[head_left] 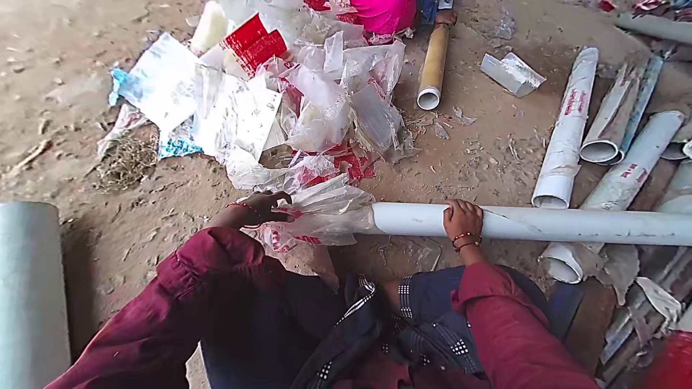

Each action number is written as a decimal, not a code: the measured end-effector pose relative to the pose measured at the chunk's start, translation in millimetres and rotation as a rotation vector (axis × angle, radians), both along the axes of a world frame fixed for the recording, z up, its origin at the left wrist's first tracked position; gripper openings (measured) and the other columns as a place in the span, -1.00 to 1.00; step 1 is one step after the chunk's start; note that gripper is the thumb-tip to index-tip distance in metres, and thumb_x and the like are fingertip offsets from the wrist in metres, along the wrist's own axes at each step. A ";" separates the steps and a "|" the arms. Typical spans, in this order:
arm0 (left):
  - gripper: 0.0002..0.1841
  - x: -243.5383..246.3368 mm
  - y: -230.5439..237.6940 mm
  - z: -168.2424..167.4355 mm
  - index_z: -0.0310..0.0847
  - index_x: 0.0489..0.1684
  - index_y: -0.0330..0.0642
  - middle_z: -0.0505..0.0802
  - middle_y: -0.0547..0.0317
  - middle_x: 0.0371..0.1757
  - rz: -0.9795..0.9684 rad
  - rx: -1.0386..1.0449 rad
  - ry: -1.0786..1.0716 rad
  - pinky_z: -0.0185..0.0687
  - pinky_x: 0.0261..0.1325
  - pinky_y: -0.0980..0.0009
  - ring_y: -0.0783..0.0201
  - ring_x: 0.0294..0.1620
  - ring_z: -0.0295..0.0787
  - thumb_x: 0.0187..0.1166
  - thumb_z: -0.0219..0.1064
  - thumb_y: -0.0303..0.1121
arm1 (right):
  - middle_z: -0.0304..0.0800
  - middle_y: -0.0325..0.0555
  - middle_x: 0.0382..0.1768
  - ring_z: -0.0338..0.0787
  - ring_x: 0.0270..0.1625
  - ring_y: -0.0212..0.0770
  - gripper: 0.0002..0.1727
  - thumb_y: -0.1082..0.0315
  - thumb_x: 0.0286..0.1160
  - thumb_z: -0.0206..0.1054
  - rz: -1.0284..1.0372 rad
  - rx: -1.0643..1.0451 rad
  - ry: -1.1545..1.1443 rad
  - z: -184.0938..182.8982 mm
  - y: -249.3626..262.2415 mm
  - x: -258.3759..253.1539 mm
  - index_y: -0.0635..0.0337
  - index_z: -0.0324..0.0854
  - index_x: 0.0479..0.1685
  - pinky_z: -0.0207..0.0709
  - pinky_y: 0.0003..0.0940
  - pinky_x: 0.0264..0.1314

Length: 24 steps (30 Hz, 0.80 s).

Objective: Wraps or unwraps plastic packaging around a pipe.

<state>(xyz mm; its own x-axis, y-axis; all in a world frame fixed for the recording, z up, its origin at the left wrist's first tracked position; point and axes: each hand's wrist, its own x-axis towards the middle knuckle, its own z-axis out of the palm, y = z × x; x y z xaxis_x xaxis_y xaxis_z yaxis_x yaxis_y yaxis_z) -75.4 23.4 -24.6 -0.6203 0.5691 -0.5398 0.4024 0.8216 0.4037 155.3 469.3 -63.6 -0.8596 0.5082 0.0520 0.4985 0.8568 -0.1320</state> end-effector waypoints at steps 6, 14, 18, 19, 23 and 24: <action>-0.33 19.7 111.0 74.4 0.41 0.66 -0.21 0.57 -0.03 0.66 -0.129 0.621 -0.017 0.29 0.71 0.07 0.06 0.68 0.44 0.74 0.06 0.10 | 0.64 0.27 0.46 0.55 0.57 0.22 -0.52 0.19 0.76 0.07 -0.103 -0.045 -0.276 33.2 -34.6 -5.3 0.40 0.65 0.35 0.22 0.16 0.60; -0.57 100.5 202.1 -12.2 0.72 0.32 -0.22 0.83 -0.26 0.27 -0.068 -0.018 -0.057 0.47 0.46 -0.31 -0.26 0.40 0.72 0.81 0.20 -0.06 | 0.79 0.13 0.36 0.66 0.54 0.13 -0.47 0.02 0.82 0.06 0.049 -0.135 -0.157 10.9 -44.1 -7.2 0.26 0.73 0.31 0.07 0.14 0.79; -0.75 101.2 206.4 -4.8 0.73 0.23 -0.21 0.84 -0.29 0.20 0.001 -0.147 0.043 0.59 0.30 -0.29 -0.31 0.33 0.75 0.73 0.24 -0.41 | 0.93 0.11 0.11 0.82 0.31 0.13 -0.47 0.04 0.84 0.00 0.053 -0.130 -0.149 11.8 -48.0 -4.4 0.22 0.80 0.20 0.26 0.12 0.66; -0.74 101.5 208.1 -3.8 0.71 0.25 -0.23 0.82 -0.31 0.21 0.019 -0.176 0.052 0.59 0.28 -0.30 -0.33 0.34 0.74 0.69 0.25 -0.46 | 0.93 0.11 0.09 0.83 0.29 0.12 -0.48 0.06 0.84 0.00 0.055 -0.125 -0.132 10.7 -47.5 -3.5 0.23 0.81 0.18 0.28 0.12 0.64; -0.76 99.1 202.0 -2.2 0.71 0.17 -0.33 0.83 -0.36 0.17 0.115 -0.143 0.082 0.59 0.26 -0.33 -0.36 0.30 0.75 0.76 0.21 -0.42 | 0.96 0.16 -0.02 0.89 0.20 0.15 -0.55 0.19 0.76 0.06 0.079 -0.081 0.004 2.6 -47.1 4.4 0.28 0.84 0.07 0.40 0.16 0.55; -0.77 97.9 200.5 -2.5 0.73 0.13 -0.35 0.83 -0.37 0.15 0.132 -0.115 0.090 0.59 0.25 -0.33 -0.37 0.29 0.75 0.74 0.23 -0.44 | 0.96 0.17 -0.03 0.89 0.20 0.16 -0.55 0.20 0.76 0.06 0.078 -0.082 0.003 3.3 -47.0 3.7 0.30 0.84 0.07 0.39 0.16 0.55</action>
<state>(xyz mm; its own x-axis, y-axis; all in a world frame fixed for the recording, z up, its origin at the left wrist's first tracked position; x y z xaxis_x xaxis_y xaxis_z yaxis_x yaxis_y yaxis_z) 22.5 223.9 -27.1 -0.7341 0.4174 -0.5356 0.3186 0.9083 0.2713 159.0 422.3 -60.3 -0.8965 0.4429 0.0151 0.4307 0.8789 -0.2048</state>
